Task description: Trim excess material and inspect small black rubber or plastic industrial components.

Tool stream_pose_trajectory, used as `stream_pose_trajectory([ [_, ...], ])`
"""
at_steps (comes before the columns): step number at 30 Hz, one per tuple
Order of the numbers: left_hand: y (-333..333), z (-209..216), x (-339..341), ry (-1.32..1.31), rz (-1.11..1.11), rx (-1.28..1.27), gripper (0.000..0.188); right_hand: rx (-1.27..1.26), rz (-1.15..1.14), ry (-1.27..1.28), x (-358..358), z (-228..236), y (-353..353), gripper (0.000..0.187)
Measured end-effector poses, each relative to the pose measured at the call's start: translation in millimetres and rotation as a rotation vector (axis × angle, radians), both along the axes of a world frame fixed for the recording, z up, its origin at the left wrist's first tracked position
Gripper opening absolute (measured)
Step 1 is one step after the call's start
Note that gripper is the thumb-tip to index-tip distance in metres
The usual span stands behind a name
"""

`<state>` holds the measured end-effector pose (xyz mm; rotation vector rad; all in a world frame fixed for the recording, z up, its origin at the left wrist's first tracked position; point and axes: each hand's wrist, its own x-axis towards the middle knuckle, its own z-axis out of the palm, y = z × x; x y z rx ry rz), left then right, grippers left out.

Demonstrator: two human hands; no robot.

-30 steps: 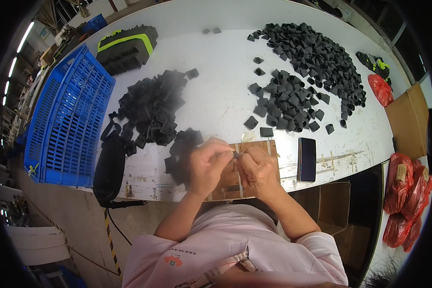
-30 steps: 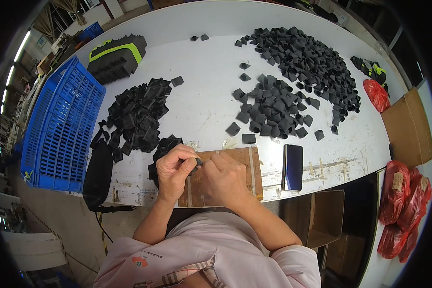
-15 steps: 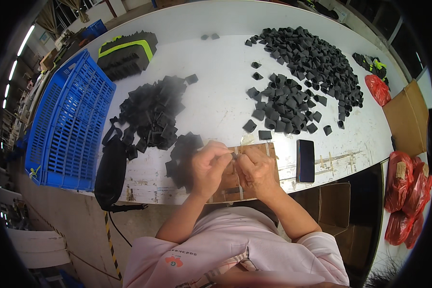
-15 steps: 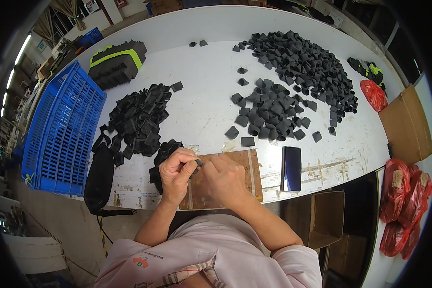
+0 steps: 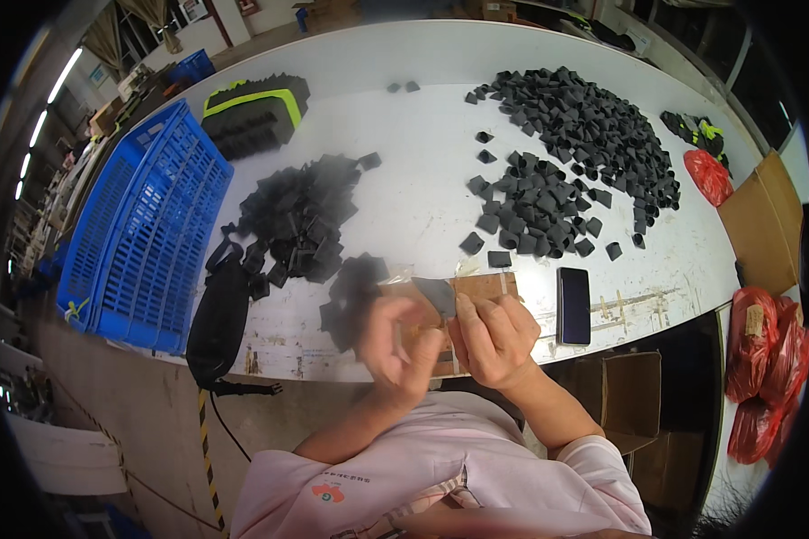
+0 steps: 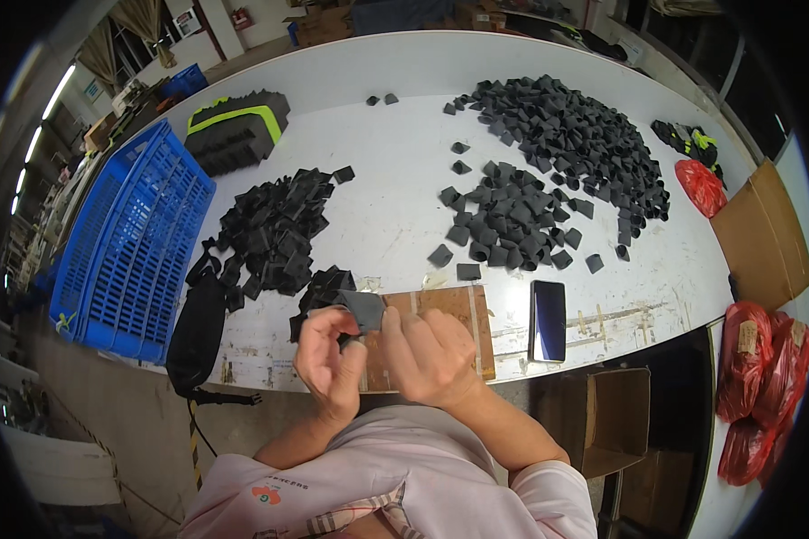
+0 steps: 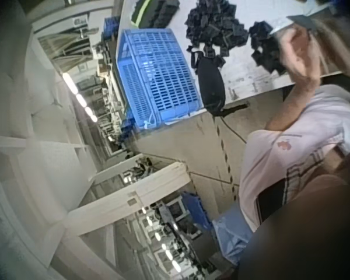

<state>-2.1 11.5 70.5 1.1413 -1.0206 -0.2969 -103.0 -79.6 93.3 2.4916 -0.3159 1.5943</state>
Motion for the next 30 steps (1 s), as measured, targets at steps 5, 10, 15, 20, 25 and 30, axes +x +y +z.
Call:
stream_pose_trajectory([
  [5, 6, 4, -11, 0.002, 0.131, 0.093, 0.019, -0.020, 0.036, 0.041, -1, -13, 19, 0.018],
  [10, 14, -1, -11, 0.036, 0.082, 0.081, 0.007, 0.167, 0.140, 0.109, -5, -21, 30, 0.018],
  [15, 29, 3, 3, 0.039, -0.098, 0.233, 0.005, 0.820, 0.240, -0.116, -19, -13, 37, 0.022],
  [20, 36, -4, -7, 0.019, -0.188, 0.423, 0.006, 1.568, 0.540, -0.120, -31, -30, 45, 0.010],
  [25, 42, -25, -17, 0.401, -0.319, 0.426, 0.008, 1.877, 0.556, -0.272, -37, -49, 49, 0.012],
  [30, 64, -30, -14, 0.244, -0.423, 0.590, 0.010, 2.062, 0.381, -0.192, -59, -71, 58, 0.014],
])
